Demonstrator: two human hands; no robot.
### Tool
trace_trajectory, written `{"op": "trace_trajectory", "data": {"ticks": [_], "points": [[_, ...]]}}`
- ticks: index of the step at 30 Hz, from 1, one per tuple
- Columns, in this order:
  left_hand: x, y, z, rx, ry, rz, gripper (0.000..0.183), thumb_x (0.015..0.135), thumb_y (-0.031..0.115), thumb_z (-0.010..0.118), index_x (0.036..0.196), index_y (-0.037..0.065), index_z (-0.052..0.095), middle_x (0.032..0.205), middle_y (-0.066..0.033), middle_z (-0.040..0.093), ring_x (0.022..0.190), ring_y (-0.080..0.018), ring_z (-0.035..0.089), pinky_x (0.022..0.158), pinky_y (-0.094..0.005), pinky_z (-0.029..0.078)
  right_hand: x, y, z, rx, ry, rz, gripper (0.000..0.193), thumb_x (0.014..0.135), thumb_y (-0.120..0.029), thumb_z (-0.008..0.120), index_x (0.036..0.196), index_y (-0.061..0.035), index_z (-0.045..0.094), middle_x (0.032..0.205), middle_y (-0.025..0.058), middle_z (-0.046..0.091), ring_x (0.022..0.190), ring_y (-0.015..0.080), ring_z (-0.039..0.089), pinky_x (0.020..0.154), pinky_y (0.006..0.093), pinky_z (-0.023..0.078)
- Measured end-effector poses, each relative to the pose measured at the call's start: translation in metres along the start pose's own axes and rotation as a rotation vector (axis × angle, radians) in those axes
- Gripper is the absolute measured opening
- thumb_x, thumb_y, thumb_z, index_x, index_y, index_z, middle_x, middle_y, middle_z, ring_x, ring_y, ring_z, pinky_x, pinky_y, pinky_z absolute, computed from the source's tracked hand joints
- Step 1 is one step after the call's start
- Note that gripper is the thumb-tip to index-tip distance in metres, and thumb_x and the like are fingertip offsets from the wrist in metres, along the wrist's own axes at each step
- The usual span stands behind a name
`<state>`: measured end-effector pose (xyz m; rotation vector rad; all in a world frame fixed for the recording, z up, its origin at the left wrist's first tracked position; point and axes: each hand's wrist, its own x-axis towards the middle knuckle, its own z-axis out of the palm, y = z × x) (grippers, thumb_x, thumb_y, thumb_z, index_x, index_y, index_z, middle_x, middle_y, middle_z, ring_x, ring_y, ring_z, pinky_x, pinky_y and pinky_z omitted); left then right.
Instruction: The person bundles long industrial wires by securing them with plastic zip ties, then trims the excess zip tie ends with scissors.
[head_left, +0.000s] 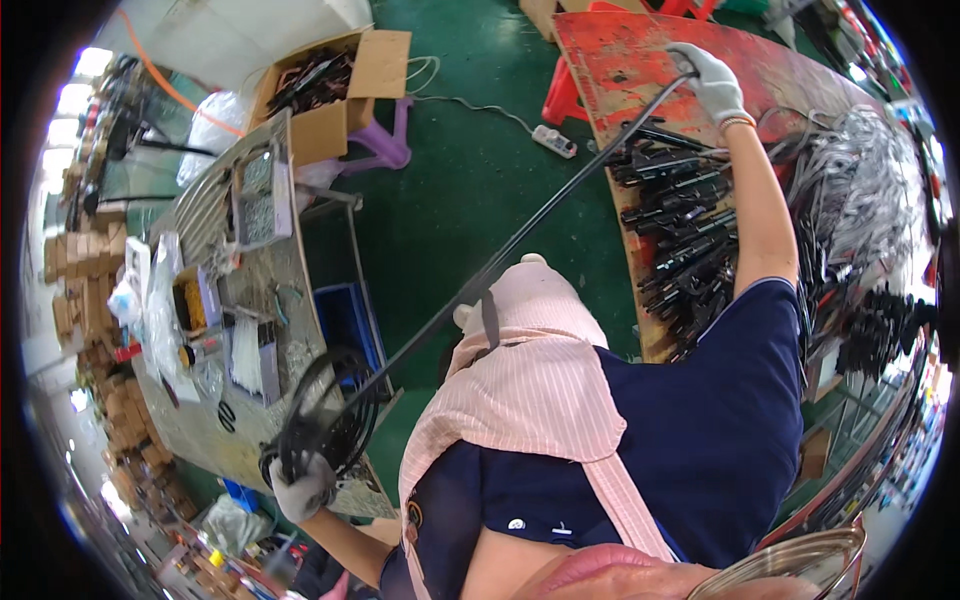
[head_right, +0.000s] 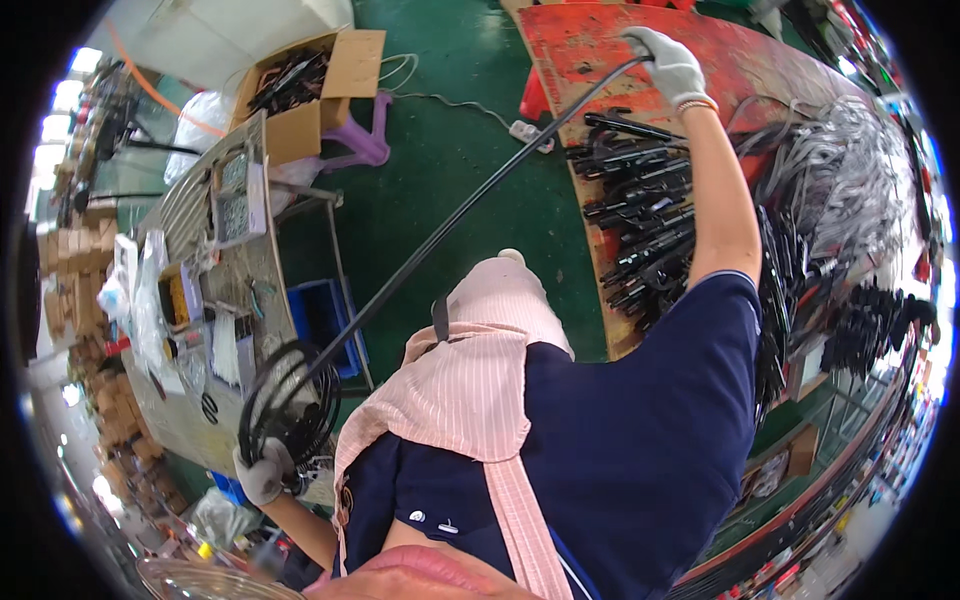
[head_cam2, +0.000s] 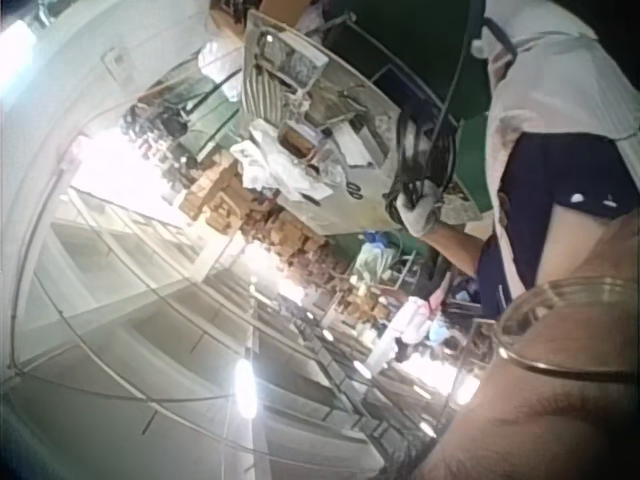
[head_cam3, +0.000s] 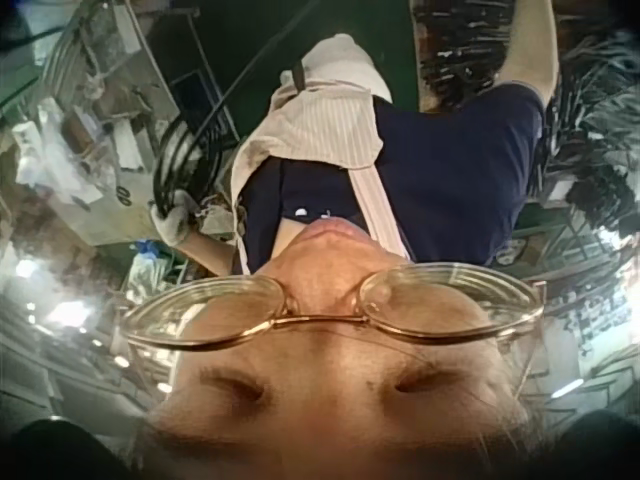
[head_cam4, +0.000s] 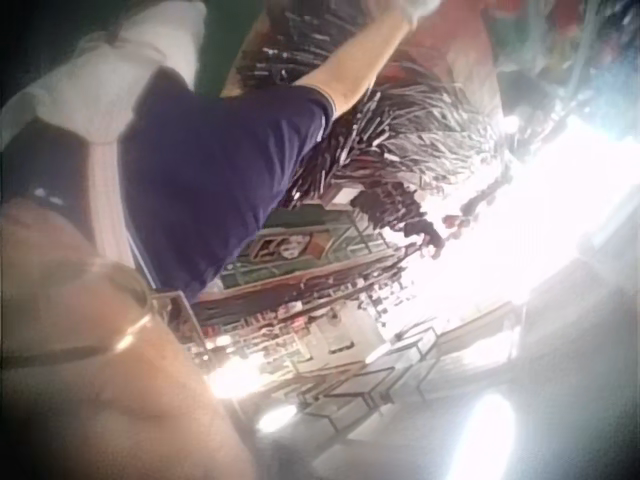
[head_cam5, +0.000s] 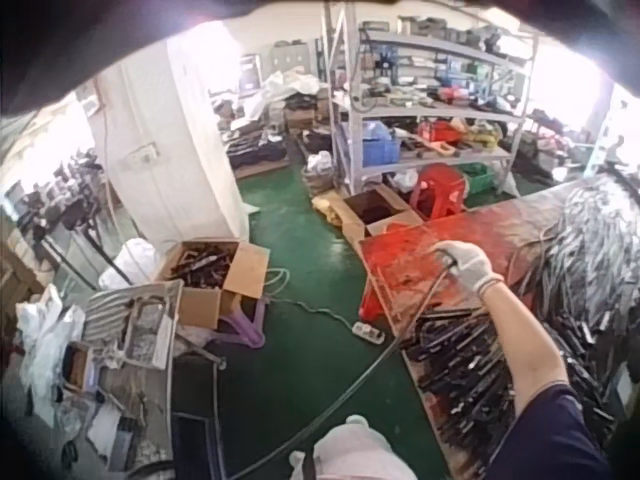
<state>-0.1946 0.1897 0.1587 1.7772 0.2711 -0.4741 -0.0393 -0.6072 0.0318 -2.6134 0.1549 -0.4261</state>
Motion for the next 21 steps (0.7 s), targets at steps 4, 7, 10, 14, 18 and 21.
{"op": "trace_trajectory", "data": {"ticks": [4, 7, 10, 14, 18, 21], "points": [[0.012, -0.084, -0.025, -0.743, -0.158, 0.204, 0.033, 0.098, 0.04, 0.042, 0.092, 0.011, 0.056, 0.068, -0.0051, 0.051, 0.059, -0.0232, 0.05, 0.051, -0.0355, 0.04, 0.02, -0.076, 0.031, -0.365, -0.189, -0.105, 0.026, 0.089, -0.017, 0.064, 0.115, -0.0138, 0.061, 0.11, 0.0101, 0.066, 0.093, 0.0324, 0.066, 0.074, 0.0397, 0.054], [0.046, -0.013, 0.08, -0.738, 0.422, 0.128, 0.021, 0.104, 0.029, 0.046, 0.093, 0.013, 0.056, 0.062, 0.0043, 0.039, 0.053, -0.0143, 0.038, 0.052, -0.0319, 0.032, 0.009, -0.165, 0.026, -0.337, -0.289, -0.57, 0.019, 0.089, -0.027, 0.066, 0.103, -0.0147, 0.062, 0.097, 0.0062, 0.062, 0.086, 0.0275, 0.066, 0.07, 0.0382, 0.053], [0.086, 0.004, 0.109, -0.842, 0.07, 0.142, 0.024, 0.103, 0.03, 0.05, 0.091, 0.011, 0.057, 0.058, 0.0079, 0.03, 0.049, -0.0083, 0.028, 0.054, -0.0276, 0.027, -0.001, -0.264, 0.012, -0.266, -0.406, -1.006, 0.016, 0.084, -0.029, 0.067, 0.095, -0.0175, 0.065, 0.088, 0.0035, 0.058, 0.082, 0.0226, 0.064, 0.068, 0.0354, 0.053], [0.106, 0.02, 0.139, -0.785, -0.088, 0.171, 0.023, 0.103, 0.03, 0.052, 0.102, 0.008, 0.061, 0.058, 0.0076, 0.03, 0.047, -0.0074, 0.024, 0.056, -0.0265, 0.026, -0.01, -0.361, 0.002, 0.01, -0.439, -1.354, 0.012, 0.082, -0.025, 0.065, 0.092, -0.019, 0.065, 0.087, 0.0018, 0.057, 0.084, 0.0198, 0.064, 0.069, 0.0336, 0.053], [0.11, 0.034, 0.165, -0.743, -0.096, 0.075, 0.027, 0.098, 0.029, 0.058, 0.096, 0.002, 0.057, 0.065, -0.0018, 0.052, 0.057, -0.0146, 0.051, 0.064, -0.0352, 0.047, -0.006, -0.403, 0.021, 0.377, -0.192, -1.463, 0.014, 0.082, -0.027, 0.064, 0.094, -0.0199, 0.062, 0.084, 0.0021, 0.056, 0.079, 0.0214, 0.062, 0.062, 0.0344, 0.053], [0.107, 0.021, 0.172, -0.715, -0.329, 0.281, 0.035, 0.097, 0.032, 0.059, 0.104, -0.003, 0.059, 0.082, -0.0122, 0.066, 0.074, -0.0241, 0.065, 0.076, -0.0395, 0.054, -0.002, -0.417, 0.02, 0.289, -0.249, -1.392, 0.013, 0.086, -0.026, 0.065, 0.097, -0.0196, 0.064, 0.088, 0.0019, 0.058, 0.083, 0.0226, 0.065, 0.065, 0.0357, 0.054]]}}
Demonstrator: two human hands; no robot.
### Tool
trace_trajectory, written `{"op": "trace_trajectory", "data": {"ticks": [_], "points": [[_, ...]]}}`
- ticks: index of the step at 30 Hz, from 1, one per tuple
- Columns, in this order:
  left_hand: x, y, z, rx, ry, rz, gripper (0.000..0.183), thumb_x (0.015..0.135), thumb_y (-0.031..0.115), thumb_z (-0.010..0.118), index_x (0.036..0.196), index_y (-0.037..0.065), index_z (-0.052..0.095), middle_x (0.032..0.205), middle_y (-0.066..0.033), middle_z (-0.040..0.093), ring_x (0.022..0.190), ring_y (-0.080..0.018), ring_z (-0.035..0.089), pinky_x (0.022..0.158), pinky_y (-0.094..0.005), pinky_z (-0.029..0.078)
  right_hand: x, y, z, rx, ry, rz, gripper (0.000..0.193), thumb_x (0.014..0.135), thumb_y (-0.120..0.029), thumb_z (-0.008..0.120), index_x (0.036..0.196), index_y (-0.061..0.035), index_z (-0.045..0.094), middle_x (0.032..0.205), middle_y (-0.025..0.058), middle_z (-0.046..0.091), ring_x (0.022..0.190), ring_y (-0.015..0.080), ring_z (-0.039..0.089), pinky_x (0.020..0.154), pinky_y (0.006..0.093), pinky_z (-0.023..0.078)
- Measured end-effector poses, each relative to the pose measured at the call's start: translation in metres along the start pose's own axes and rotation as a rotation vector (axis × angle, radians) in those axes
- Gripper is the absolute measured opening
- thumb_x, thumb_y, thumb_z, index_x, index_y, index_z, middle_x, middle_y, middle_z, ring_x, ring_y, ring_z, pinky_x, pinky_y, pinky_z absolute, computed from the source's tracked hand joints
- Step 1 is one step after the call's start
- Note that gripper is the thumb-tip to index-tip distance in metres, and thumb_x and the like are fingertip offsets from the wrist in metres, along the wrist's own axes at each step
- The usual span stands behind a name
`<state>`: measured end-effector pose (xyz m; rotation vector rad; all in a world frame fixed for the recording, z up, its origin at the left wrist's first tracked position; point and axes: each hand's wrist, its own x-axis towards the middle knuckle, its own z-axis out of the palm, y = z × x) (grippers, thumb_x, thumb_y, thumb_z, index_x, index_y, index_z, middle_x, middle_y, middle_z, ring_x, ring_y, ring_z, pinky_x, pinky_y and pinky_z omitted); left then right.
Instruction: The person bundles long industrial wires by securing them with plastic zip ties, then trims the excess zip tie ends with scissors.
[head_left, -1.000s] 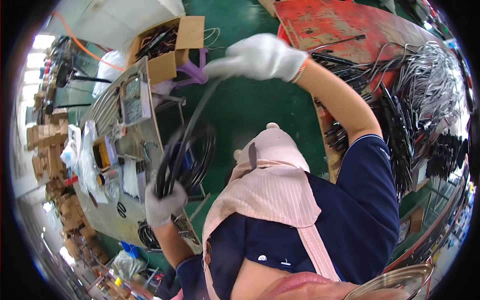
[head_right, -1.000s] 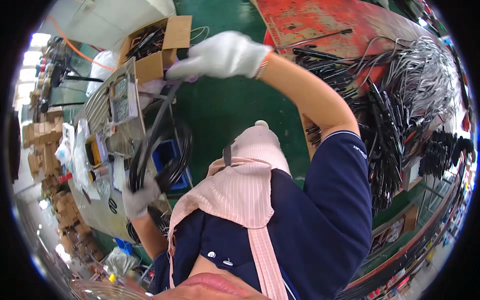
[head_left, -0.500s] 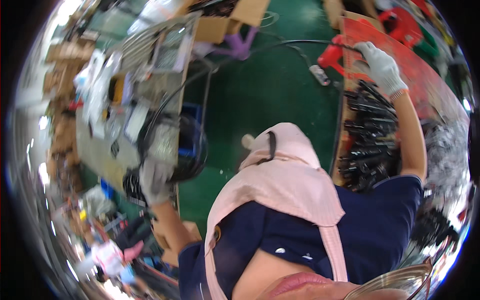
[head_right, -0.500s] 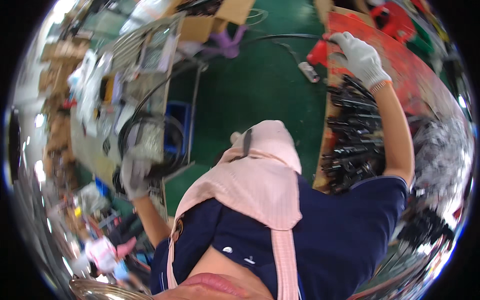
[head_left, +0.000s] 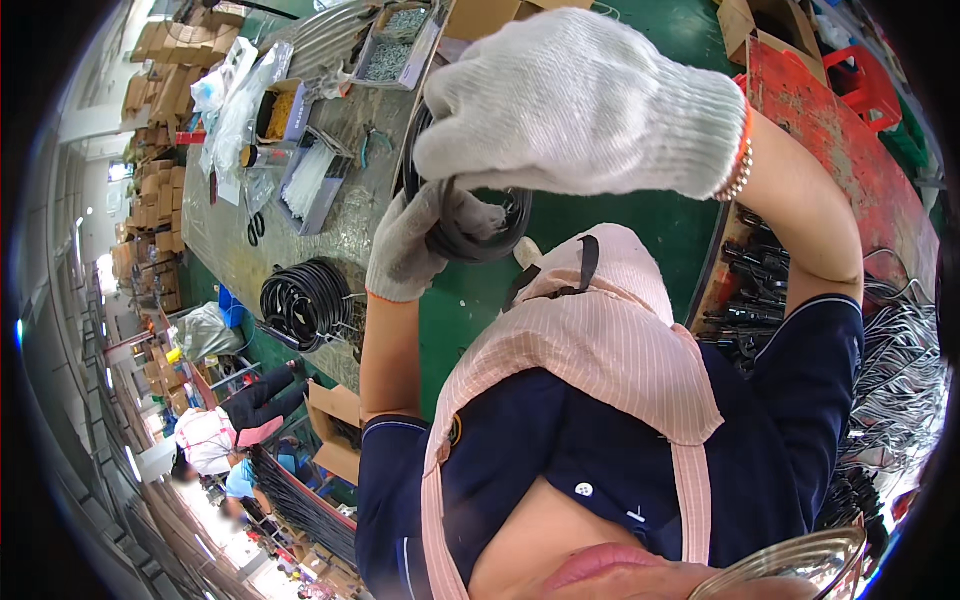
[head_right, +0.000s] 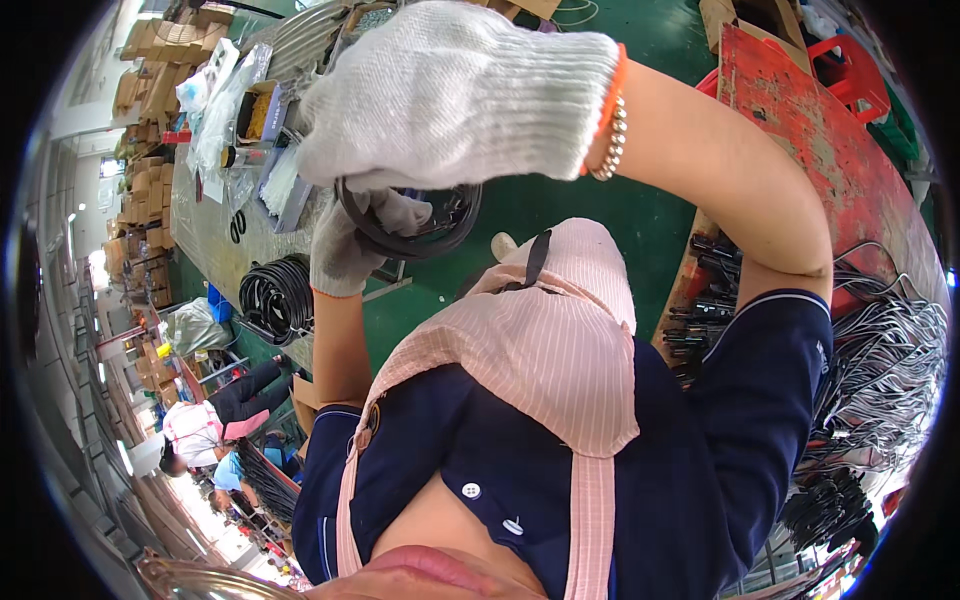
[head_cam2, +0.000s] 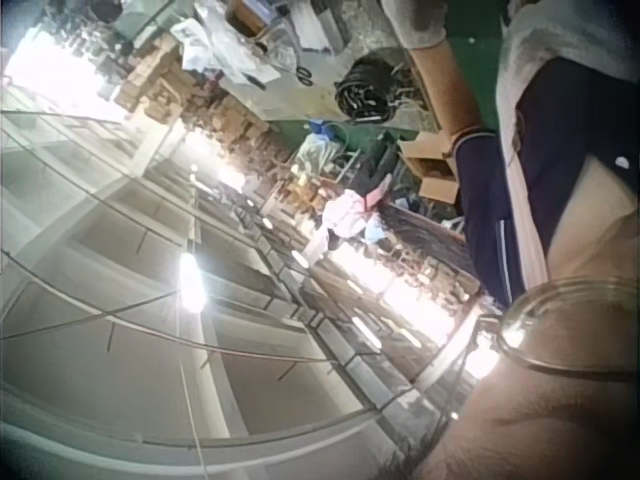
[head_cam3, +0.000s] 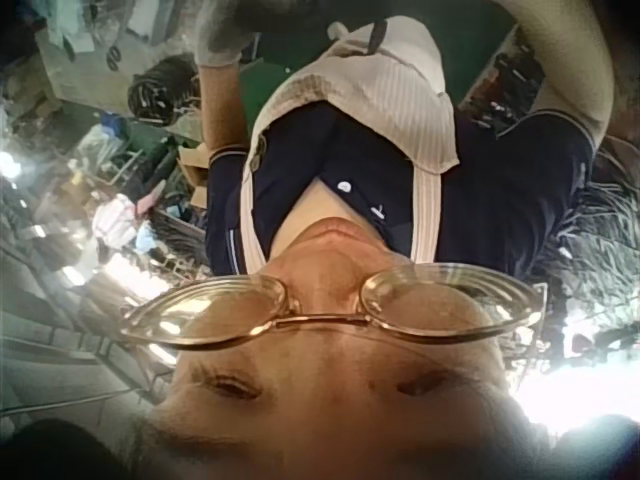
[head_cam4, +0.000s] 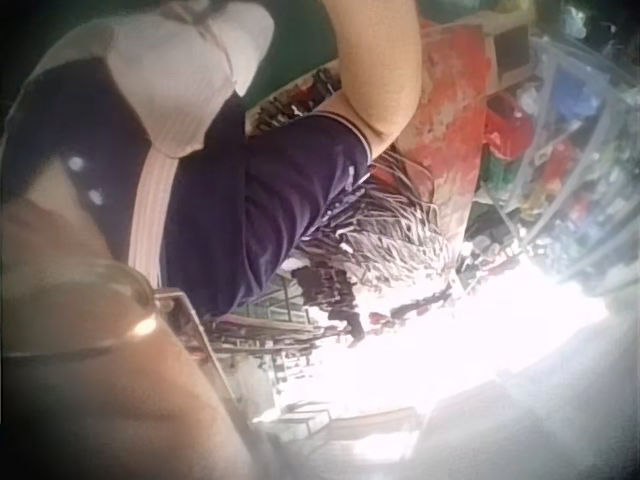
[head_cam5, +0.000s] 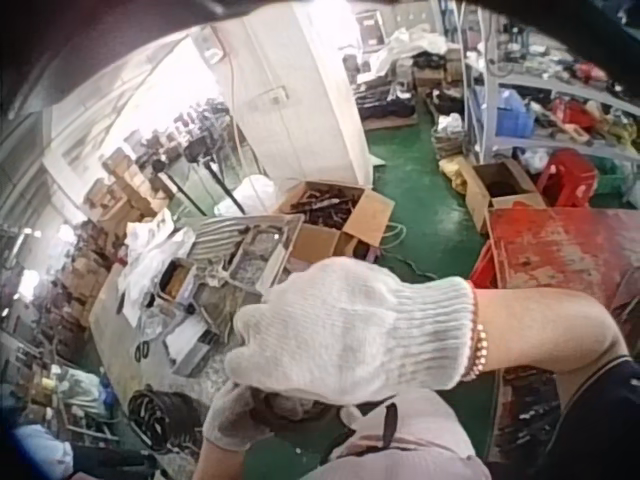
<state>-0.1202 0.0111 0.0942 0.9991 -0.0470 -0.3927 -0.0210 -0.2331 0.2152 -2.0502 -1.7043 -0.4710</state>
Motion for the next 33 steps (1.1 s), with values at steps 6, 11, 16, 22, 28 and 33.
{"op": "trace_trajectory", "data": {"ticks": [6, 11, 16, 22, 28, 33], "points": [[-0.007, 0.004, 0.022, 0.085, 0.003, 0.003, 0.041, 0.095, 0.032, 0.06, 0.11, -0.006, 0.06, 0.093, -0.0209, 0.069, 0.086, -0.0312, 0.069, 0.082, -0.0434, 0.055, -0.014, 0.018, 0.014, 0.095, 0.084, -0.058, 0.015, 0.087, -0.023, 0.067, 0.102, -0.0203, 0.066, 0.09, 0.0023, 0.059, 0.084, 0.023, 0.065, 0.066, 0.036, 0.054], [0.002, 0.008, 0.044, 0.108, -0.083, 0.001, 0.041, 0.097, 0.043, 0.056, 0.102, 0.003, 0.054, 0.065, -0.0065, 0.057, 0.053, -0.0211, 0.053, 0.062, -0.0389, 0.046, -0.035, 0.033, 0.013, 0.06, 0.011, 0.064, 0.023, 0.086, -0.023, 0.066, 0.109, -0.0211, 0.065, 0.095, 0.0028, 0.061, 0.088, 0.0234, 0.066, 0.07, 0.0355, 0.055], [-0.045, 0.026, 0.037, 0.226, 0.088, 0.051, 0.047, 0.091, 0.049, 0.064, 0.083, 0.005, 0.05, 0.057, -0.0012, 0.051, 0.045, -0.0142, 0.046, 0.05, -0.0328, 0.039, -0.092, 0.092, 0.034, -0.175, -0.052, 0.394, 0.034, 0.09, -0.018, 0.058, 0.123, -0.0256, 0.059, 0.096, 0.0075, 0.063, 0.086, 0.0296, 0.065, 0.073, 0.0391, 0.054], [-0.079, 0.033, 0.042, 0.261, 0.494, -0.245, 0.023, 0.08, 0.01, 0.074, 0.094, -0.002, 0.06, 0.067, -0.006, 0.061, 0.056, -0.0131, 0.058, 0.055, -0.0285, 0.047, -0.155, 0.127, 0.044, -0.165, -0.174, 0.548, 0.044, 0.071, -0.02, 0.08, 0.112, -0.0191, 0.066, 0.088, 0.0072, 0.071, 0.085, 0.0303, 0.066, 0.082, 0.0406, 0.051], [-0.126, 0.016, 0.009, 0.264, 0.696, -0.353, 0.025, 0.085, 0.021, 0.074, 0.095, 0.002, 0.062, 0.072, -0.0039, 0.061, 0.058, -0.0118, 0.057, 0.055, -0.0268, 0.046, -0.126, 0.128, 0.088, 0.21, -0.243, 0.463, 0.037, 0.078, -0.015, 0.076, 0.112, -0.0112, 0.06, 0.097, 0.0115, 0.063, 0.089, 0.0339, 0.063, 0.078, 0.0425, 0.052], [-0.135, -0.015, -0.018, 0.154, 0.852, -0.24, 0.021, 0.088, 0.019, 0.071, 0.091, 0.003, 0.059, 0.069, -0.0021, 0.059, 0.056, -0.0106, 0.054, 0.054, -0.0273, 0.046, -0.051, 0.093, 0.109, -0.22, -0.645, 0.311, 0.026, 0.083, -0.022, 0.068, 0.108, -0.0155, 0.063, 0.102, 0.0127, 0.064, 0.091, 0.0341, 0.065, 0.075, 0.0423, 0.054]]}}
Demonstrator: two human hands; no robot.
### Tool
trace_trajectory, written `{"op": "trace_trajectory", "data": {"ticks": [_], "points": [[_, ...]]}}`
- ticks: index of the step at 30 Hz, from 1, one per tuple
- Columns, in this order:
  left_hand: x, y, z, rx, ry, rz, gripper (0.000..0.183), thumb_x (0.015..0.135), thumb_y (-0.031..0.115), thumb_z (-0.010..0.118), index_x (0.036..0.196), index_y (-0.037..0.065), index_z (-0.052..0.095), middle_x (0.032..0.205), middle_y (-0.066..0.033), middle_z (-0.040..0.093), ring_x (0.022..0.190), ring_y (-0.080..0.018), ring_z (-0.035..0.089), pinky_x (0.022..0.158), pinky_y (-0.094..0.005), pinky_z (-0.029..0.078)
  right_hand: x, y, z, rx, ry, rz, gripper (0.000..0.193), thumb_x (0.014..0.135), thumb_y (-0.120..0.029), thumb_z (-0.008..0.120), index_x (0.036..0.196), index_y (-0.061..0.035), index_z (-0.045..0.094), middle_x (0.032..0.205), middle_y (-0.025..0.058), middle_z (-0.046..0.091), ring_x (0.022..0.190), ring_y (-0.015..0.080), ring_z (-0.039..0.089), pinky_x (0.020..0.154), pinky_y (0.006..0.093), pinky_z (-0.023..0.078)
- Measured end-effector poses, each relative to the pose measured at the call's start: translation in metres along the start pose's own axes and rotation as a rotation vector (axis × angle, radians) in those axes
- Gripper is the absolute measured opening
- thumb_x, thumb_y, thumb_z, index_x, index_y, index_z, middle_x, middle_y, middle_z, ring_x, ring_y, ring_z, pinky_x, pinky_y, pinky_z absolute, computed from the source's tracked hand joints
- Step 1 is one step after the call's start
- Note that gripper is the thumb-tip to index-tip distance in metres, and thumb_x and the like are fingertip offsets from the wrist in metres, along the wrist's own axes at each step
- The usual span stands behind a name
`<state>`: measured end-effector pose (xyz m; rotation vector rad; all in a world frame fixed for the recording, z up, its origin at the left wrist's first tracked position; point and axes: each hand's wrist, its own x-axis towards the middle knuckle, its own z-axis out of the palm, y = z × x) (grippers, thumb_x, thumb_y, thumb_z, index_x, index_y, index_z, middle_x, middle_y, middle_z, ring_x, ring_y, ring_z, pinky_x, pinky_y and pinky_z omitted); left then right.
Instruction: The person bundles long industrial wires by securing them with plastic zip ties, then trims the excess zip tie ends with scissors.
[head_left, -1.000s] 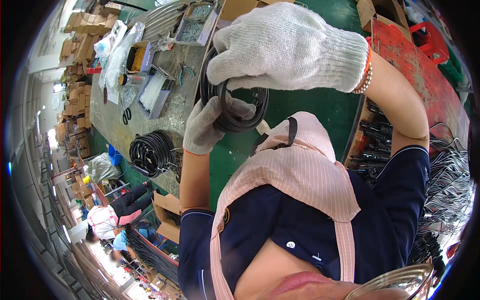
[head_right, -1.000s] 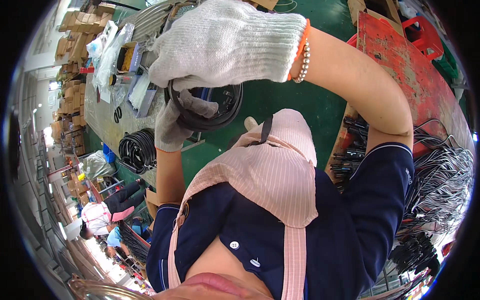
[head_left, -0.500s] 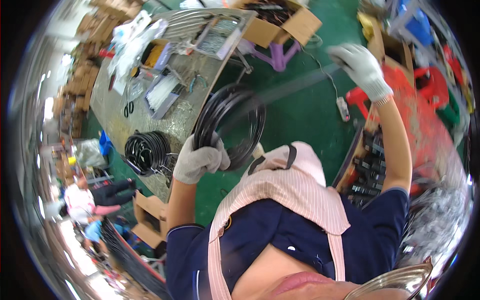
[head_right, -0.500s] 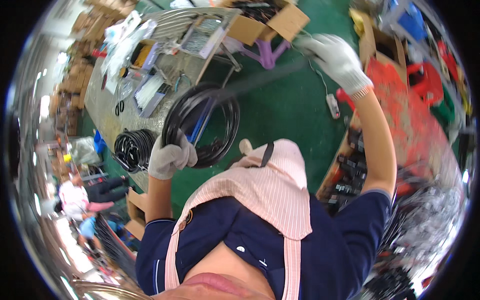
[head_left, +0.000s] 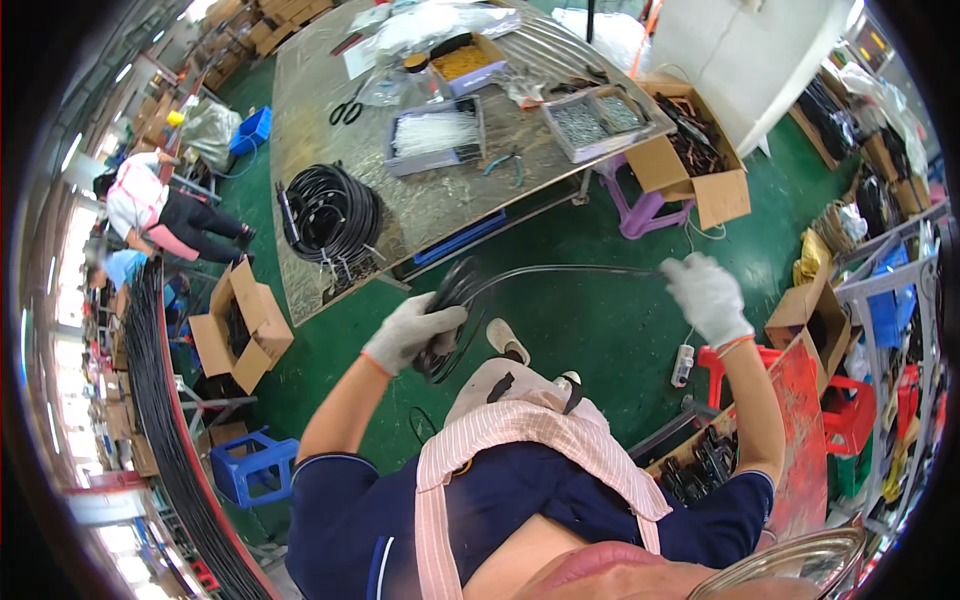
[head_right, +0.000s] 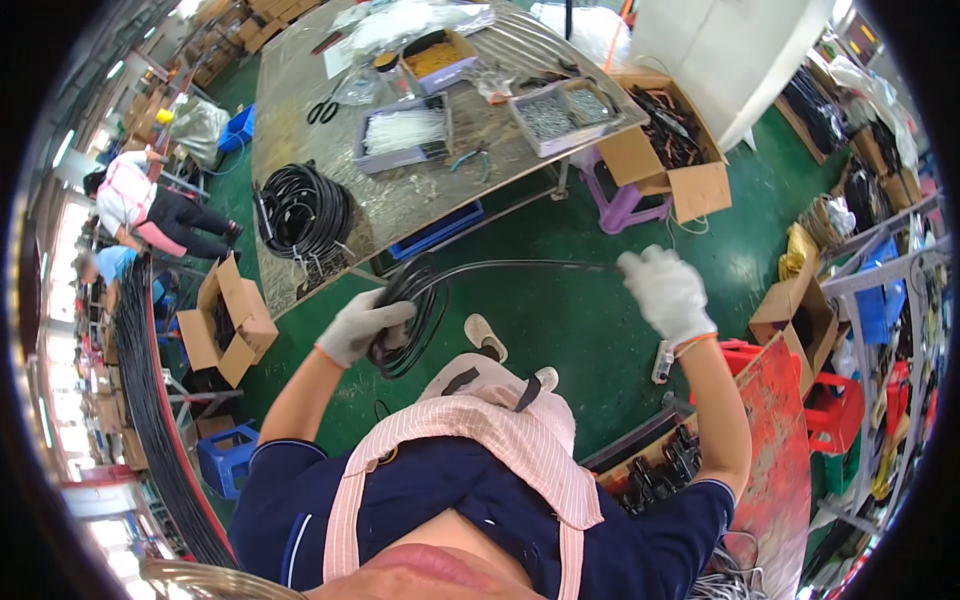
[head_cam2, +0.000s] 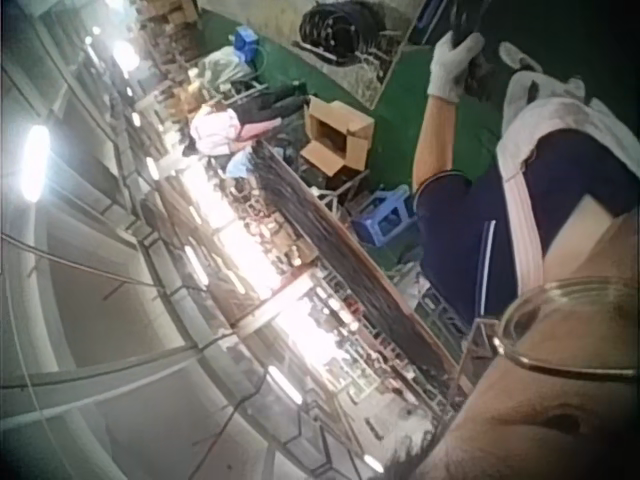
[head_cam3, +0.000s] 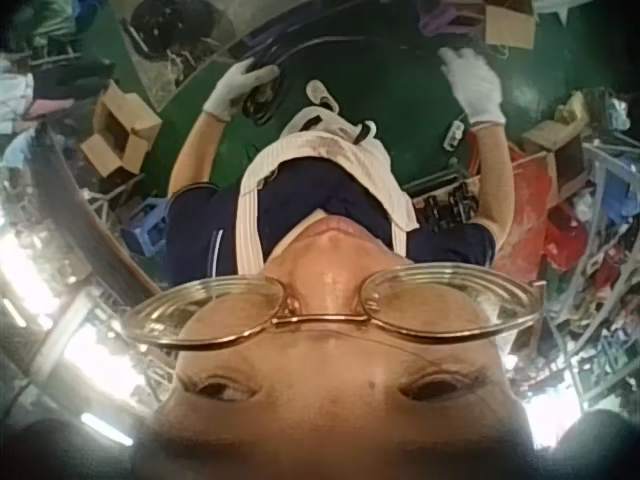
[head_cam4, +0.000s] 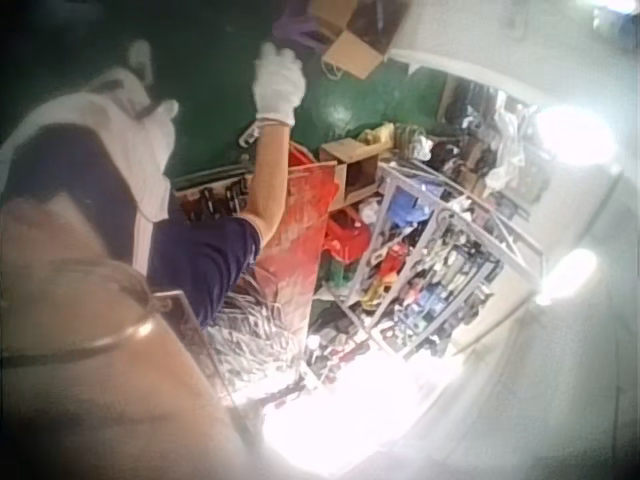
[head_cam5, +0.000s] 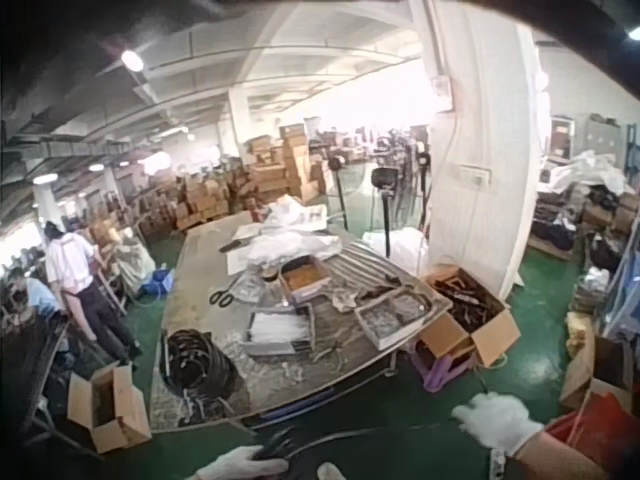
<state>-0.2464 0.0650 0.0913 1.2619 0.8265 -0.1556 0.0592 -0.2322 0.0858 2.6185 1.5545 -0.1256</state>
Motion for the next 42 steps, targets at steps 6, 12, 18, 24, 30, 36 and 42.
{"op": "trace_trajectory", "data": {"ticks": [6, 12, 18, 24, 30, 36, 42], "points": [[0.033, -0.018, 0.034, 0.279, -0.03, -0.012, 0.037, 0.087, 0.034, 0.071, 0.111, 0.006, 0.062, 0.082, -0.0013, 0.067, 0.069, -0.0084, 0.06, 0.059, -0.024, 0.048, 0.062, -0.137, -0.022, 0.449, -0.558, -0.748, 0.036, 0.08, -0.033, 0.07, 0.111, -0.0149, 0.062, 0.093, 0.0126, 0.069, 0.087, 0.0299, 0.069, 0.07, 0.0404, 0.054], [0.046, -0.016, 0.011, -0.565, -0.201, 0.104, 0.042, 0.095, 0.035, 0.065, 0.123, 0.005, 0.055, 0.092, -0.0044, 0.066, 0.075, -0.012, 0.065, 0.064, -0.0259, 0.055, 0.142, -0.158, -0.052, 0.544, 0.2, -0.86, 0.036, 0.074, -0.034, 0.079, 0.103, -0.0185, 0.065, 0.096, 0.0047, 0.065, 0.093, 0.0272, 0.064, 0.077, 0.0404, 0.052], [0.064, 0.004, -0.007, -0.667, -0.144, 0.143, 0.033, 0.089, 0.02, 0.072, 0.113, 0.004, 0.057, 0.084, -0.0038, 0.064, 0.067, -0.0133, 0.063, 0.059, -0.0272, 0.054, 0.176, -0.166, -0.043, 0.341, 0.373, -0.802, 0.04, 0.068, -0.033, 0.08, 0.102, -0.0182, 0.065, 0.097, 0.0009, 0.065, 0.095, 0.0231, 0.064, 0.08, 0.0391, 0.051], [0.08, 0.044, -0.025, -0.235, 0.015, 0.277, 0.046, 0.078, 0.012, 0.081, 0.116, 0.005, 0.057, 0.083, -0.001, 0.063, 0.067, -0.0095, 0.062, 0.059, -0.0248, 0.052, 0.182, -0.186, 0.026, 0.964, 0.228, -0.351, 0.024, 0.08, -0.011, 0.074, 0.1, -0.0079, 0.061, 0.098, 0.0103, 0.068, 0.087, 0.0287, 0.068, 0.074, 0.0364, 0.055], [0.089, 0.07, -0.034, 0.374, 0.104, 0.534, 0.049, 0.081, 0.021, 0.078, 0.121, 0.004, 0.055, 0.087, -0.0085, 0.068, 0.074, -0.0169, 0.068, 0.067, -0.0323, 0.055, 0.203, -0.205, 0.061, 1.08, 0.451, -0.192, 0.04, 0.07, -0.004, 0.077, 0.105, -0.0079, 0.06, 0.092, 0.0074, 0.068, 0.079, 0.0292, 0.066, 0.071, 0.0377, 0.053], [0.077, 0.105, -0.054, 1.087, 0.143, 0.582, 0.035, 0.081, 0.027, 0.072, 0.107, 0.008, 0.059, 0.078, -0.0157, 0.067, 0.072, -0.0316, 0.068, 0.066, -0.041, 0.054, 0.235, -0.199, -0.032, 0.531, 1.071, -0.527, 0.055, 0.056, -0.017, 0.082, 0.106, -0.0127, 0.061, 0.095, 0.0066, 0.059, 0.09, 0.0298, 0.061, 0.083, 0.0428, 0.05], [0.084, 0.098, -0.066, 1.243, 0.689, 1.019, 0.028, 0.066, 0.023, 0.076, 0.091, 0.016, 0.064, 0.073, -0.0046, 0.066, 0.077, -0.0273, 0.067, 0.067, -0.0404, 0.054, 0.276, -0.194, -0.018, 0.783, 0.508, -0.82, 0.044, 0.067, -0.025, 0.079, 0.106, -0.0124, 0.064, 0.094, 0.0062, 0.068, 0.088, 0.0275, 0.067, 0.081, 0.0403, 0.053]]}}
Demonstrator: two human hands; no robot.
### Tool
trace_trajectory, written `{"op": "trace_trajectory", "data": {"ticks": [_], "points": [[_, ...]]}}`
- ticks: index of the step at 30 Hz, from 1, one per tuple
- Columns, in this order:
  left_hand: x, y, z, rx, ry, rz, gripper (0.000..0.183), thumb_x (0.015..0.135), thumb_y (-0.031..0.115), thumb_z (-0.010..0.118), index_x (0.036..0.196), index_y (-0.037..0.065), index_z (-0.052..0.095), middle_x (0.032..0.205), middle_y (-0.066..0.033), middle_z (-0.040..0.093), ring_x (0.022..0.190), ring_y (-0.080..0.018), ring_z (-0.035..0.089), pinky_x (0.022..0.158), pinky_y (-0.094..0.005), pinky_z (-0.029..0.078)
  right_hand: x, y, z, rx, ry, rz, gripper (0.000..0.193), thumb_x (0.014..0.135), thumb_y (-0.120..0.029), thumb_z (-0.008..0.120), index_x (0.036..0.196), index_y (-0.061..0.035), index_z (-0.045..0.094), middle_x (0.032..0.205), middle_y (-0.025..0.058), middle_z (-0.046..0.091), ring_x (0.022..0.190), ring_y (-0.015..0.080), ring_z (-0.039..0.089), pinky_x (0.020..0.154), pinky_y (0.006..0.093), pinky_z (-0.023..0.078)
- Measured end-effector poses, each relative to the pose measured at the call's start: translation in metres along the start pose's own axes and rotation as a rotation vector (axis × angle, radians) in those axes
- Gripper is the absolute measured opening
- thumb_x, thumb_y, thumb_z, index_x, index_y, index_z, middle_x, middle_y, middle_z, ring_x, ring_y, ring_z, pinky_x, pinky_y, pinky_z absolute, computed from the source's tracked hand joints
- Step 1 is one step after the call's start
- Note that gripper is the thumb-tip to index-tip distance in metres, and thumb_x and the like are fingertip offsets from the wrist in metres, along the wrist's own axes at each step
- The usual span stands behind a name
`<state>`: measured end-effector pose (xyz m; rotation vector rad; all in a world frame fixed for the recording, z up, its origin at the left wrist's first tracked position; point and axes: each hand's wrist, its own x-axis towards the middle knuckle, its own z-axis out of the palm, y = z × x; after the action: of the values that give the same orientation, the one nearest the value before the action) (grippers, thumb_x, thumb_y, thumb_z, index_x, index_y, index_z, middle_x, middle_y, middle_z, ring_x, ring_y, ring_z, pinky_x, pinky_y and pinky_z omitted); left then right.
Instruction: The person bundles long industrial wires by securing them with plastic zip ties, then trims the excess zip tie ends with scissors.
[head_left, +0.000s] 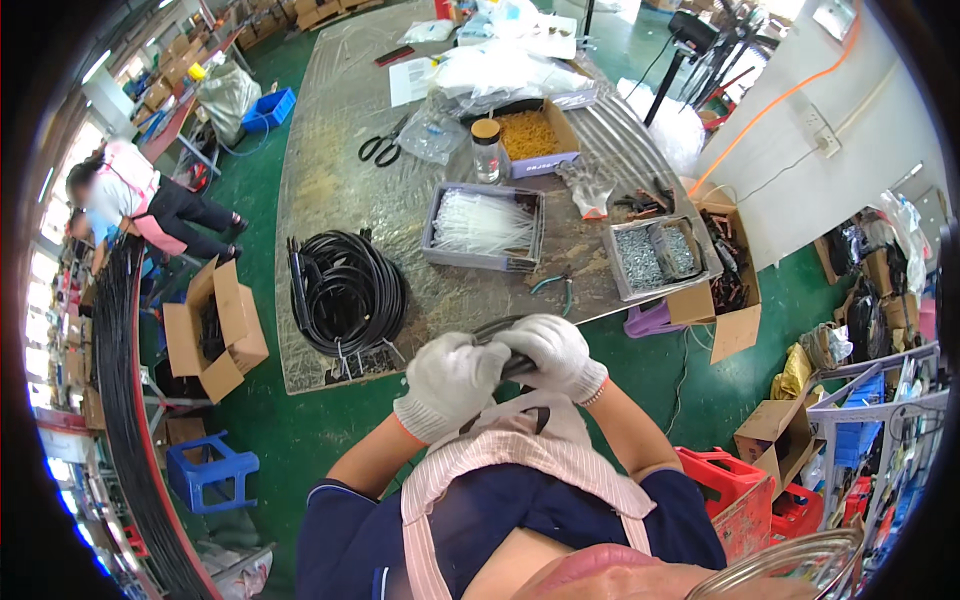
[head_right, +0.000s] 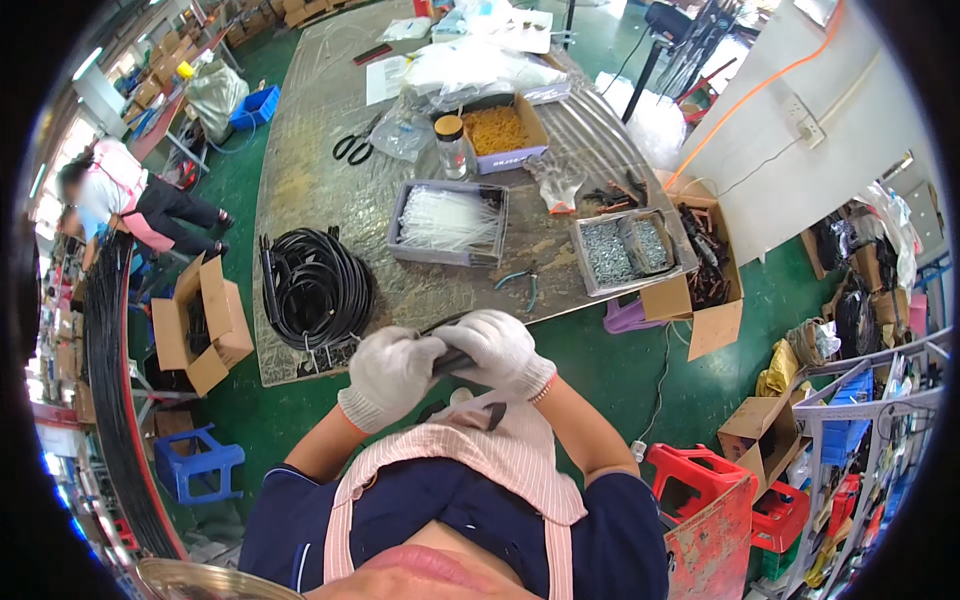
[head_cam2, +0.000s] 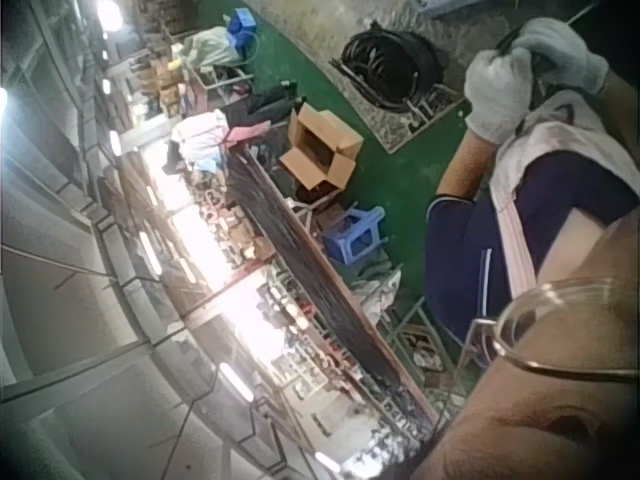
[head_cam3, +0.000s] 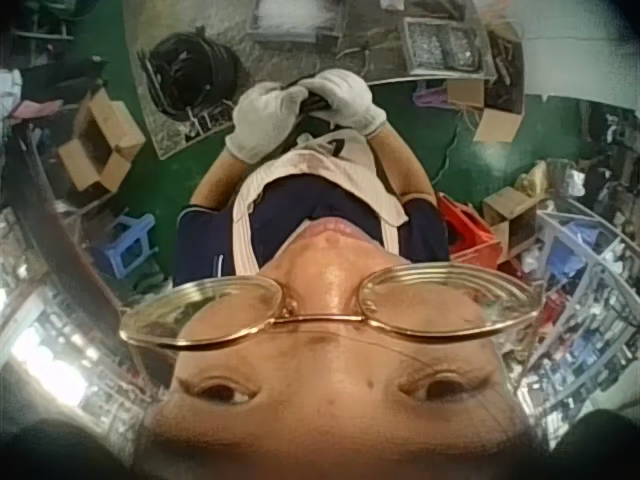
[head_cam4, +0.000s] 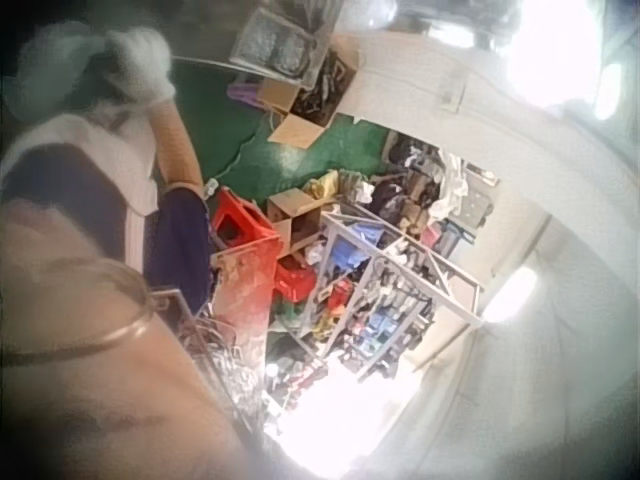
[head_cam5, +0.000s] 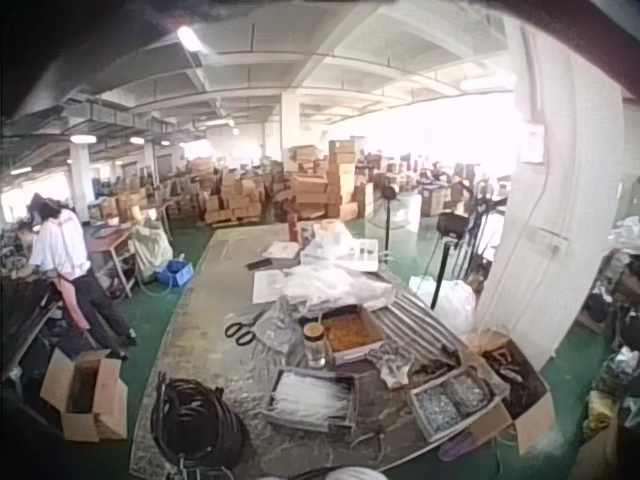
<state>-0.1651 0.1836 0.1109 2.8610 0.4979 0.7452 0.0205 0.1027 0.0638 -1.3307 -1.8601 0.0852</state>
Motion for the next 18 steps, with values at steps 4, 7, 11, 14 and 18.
{"op": "trace_trajectory", "data": {"ticks": [4, 7, 11, 14, 18], "points": [[0.025, -0.008, -0.029, -0.109, -0.037, -0.333, 0.023, 0.067, 0.022, 0.076, 0.083, 0.01, 0.065, 0.073, -0.0085, 0.063, 0.077, -0.0308, 0.064, 0.07, -0.0412, 0.052, 0.039, 0.011, 0.006, -0.019, 0.039, -0.066, 0.037, 0.063, -0.026, 0.077, 0.096, -0.0156, 0.063, 0.088, 0.004, 0.066, 0.081, 0.0274, 0.067, 0.073, 0.039, 0.054], [0.006, -0.029, -0.023, -0.328, 0.012, -0.411, 0.039, 0.064, 0.018, 0.082, 0.098, 0.005, 0.07, 0.082, -0.0134, 0.066, 0.081, -0.0345, 0.064, 0.077, -0.0413, 0.052, 0.075, 0.026, 0.006, 0.043, -0.038, -0.178, 0.031, 0.065, -0.023, 0.072, 0.094, -0.0164, 0.063, 0.086, 0.003, 0.064, 0.08, 0.026, 0.066, 0.071, 0.038, 0.054], [-0.001, -0.022, -0.005, -0.491, -0.02, -0.574, 0.044, 0.066, 0.015, 0.083, 0.106, 0.002, 0.068, 0.087, -0.013, 0.068, 0.082, -0.0275, 0.066, 0.078, -0.037, 0.053, 0.1, 0.057, 0.012, 0.192, -0.133, -0.384, 0.023, 0.07, -0.021, 0.066, 0.093, -0.0169, 0.062, 0.084, 0.0017, 0.063, 0.079, 0.0232, 0.066, 0.07, 0.0364, 0.054], [0.002, -0.001, 0.006, -0.92, 0.028, -1.206, 0.037, 0.076, 0.018, 0.082, 0.103, -0.002, 0.067, 0.088, -0.0056, 0.068, 0.077, -0.0095, 0.061, 0.071, -0.0283, 0.052, 0.105, 0.084, 0.028, 0.328, -0.322, -0.365, 0.027, 0.071, -0.024, 0.068, 0.096, -0.0159, 0.063, 0.088, 0.0028, 0.064, 0.084, 0.0237, 0.066, 0.073, 0.0382, 0.054], [-0.004, 0.012, 0.016, -0.69, -0.007, -1.561, 0.029, 0.081, 0.017, 0.077, 0.1, -0.002, 0.066, 0.078, -0.0024, 0.066, 0.072, -0.0083, 0.057, 0.067, -0.0259, 0.049, 0.128, 0.116, 0.037, 0.634, -0.797, -0.241, 0.045, 0.072, -0.031, 0.075, 0.111, -0.0108, 0.065, 0.103, 0.0123, 0.067, 0.101, 0.0341, 0.063, 0.087, 0.0428, 0.051]]}}
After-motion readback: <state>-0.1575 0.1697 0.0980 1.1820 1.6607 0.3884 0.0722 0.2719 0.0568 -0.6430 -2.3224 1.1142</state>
